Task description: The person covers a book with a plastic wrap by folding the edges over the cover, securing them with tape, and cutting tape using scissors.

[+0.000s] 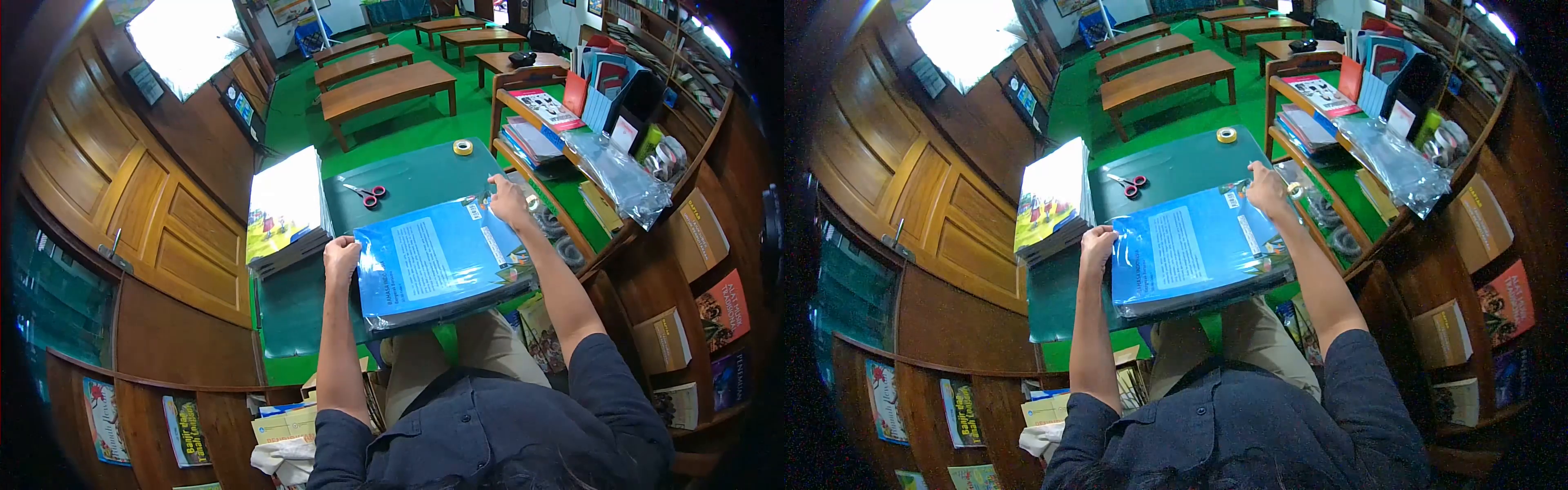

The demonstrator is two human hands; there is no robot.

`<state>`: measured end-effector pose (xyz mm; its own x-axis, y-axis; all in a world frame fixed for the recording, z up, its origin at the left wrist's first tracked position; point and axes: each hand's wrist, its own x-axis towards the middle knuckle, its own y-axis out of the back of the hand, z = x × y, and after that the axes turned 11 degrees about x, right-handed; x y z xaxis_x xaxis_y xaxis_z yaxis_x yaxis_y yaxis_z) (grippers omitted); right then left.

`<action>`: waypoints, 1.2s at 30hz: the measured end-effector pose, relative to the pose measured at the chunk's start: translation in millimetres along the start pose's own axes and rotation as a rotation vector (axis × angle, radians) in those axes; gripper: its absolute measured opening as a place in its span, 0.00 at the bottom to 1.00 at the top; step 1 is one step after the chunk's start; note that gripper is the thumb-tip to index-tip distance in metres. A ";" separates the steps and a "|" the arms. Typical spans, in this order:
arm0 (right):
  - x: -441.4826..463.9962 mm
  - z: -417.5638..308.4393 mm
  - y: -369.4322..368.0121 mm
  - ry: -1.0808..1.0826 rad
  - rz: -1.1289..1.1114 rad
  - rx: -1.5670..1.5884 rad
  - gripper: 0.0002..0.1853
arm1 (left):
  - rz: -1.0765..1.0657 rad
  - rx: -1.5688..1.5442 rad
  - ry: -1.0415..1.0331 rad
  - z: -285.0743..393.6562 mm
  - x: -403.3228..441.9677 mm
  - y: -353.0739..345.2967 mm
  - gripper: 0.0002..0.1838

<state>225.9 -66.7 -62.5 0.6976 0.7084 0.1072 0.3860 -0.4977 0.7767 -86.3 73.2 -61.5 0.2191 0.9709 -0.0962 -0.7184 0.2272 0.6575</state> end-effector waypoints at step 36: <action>-64.0 34.1 7.7 0.217 0.075 0.350 0.24 | 0.109 -0.069 -0.007 -19.3 -47.0 4.9 0.13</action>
<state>204.7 -132.9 -84.6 0.6028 0.7341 0.3127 0.5471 -0.6655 0.5077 -112.9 30.1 -68.2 0.1414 0.9897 -0.0218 -0.7816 0.1251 0.6112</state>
